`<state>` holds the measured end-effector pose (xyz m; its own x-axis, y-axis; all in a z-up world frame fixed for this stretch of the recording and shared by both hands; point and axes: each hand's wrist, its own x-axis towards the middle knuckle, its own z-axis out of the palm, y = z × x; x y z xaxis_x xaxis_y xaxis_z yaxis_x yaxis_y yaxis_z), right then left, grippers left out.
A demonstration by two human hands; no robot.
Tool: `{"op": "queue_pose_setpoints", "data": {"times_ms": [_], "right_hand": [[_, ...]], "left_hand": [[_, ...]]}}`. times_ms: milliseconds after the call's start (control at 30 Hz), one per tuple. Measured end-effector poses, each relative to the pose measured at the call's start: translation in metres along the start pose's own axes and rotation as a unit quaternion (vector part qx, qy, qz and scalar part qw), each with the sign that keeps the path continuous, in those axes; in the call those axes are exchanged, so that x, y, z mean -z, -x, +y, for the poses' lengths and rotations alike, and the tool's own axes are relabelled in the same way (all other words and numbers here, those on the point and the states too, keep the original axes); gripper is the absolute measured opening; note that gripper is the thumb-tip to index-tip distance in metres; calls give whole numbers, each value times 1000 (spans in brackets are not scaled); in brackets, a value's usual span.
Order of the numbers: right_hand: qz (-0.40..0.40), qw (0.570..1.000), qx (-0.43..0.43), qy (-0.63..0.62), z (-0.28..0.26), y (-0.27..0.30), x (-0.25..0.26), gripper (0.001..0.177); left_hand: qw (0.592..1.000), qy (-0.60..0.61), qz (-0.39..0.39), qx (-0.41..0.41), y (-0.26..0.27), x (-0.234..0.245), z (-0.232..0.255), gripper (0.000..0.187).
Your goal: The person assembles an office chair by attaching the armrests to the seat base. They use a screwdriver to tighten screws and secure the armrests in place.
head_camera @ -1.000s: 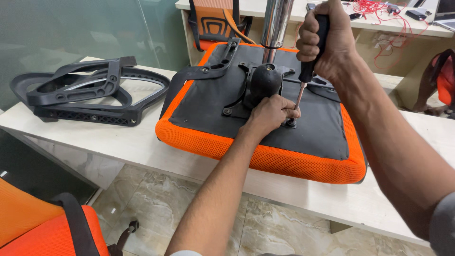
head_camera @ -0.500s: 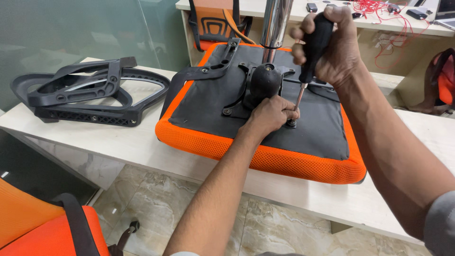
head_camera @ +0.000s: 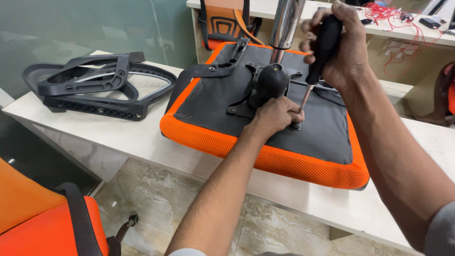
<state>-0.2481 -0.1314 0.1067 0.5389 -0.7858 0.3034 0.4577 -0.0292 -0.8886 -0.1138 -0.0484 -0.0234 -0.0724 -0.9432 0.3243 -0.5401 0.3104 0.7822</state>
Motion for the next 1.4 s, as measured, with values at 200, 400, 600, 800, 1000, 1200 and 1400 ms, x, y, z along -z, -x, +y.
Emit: {"op": "queue_pose_setpoints", "data": {"times_ms": [200,400,600,800,1000,1200,1400], "right_hand": [[-191,978,-67,-44,1,-21,9,46],[98,965,186,156,23,-11,-19,36],[-146,989,-14,7,-3,-5,2,37],[-247,965,-79,-25,1,-24,7,44],[149,982,53,103,6,-15,-9,34],[-48,992,70,97,11,0,-4,27],[-251,965,-76,-27,-3,-14,-1,40]], "left_hand": [[999,5,-17,30,-6,-7,1,12],[991,-31,120,44,3,-30,23,17],[989,3,143,36,7,-30,34,12],[988,35,144,33,11,-30,34,14],[987,-21,145,58,8,-35,36,17],[990,16,141,6,4,-31,19,14],[991,14,134,12,7,-27,21,13]]}}
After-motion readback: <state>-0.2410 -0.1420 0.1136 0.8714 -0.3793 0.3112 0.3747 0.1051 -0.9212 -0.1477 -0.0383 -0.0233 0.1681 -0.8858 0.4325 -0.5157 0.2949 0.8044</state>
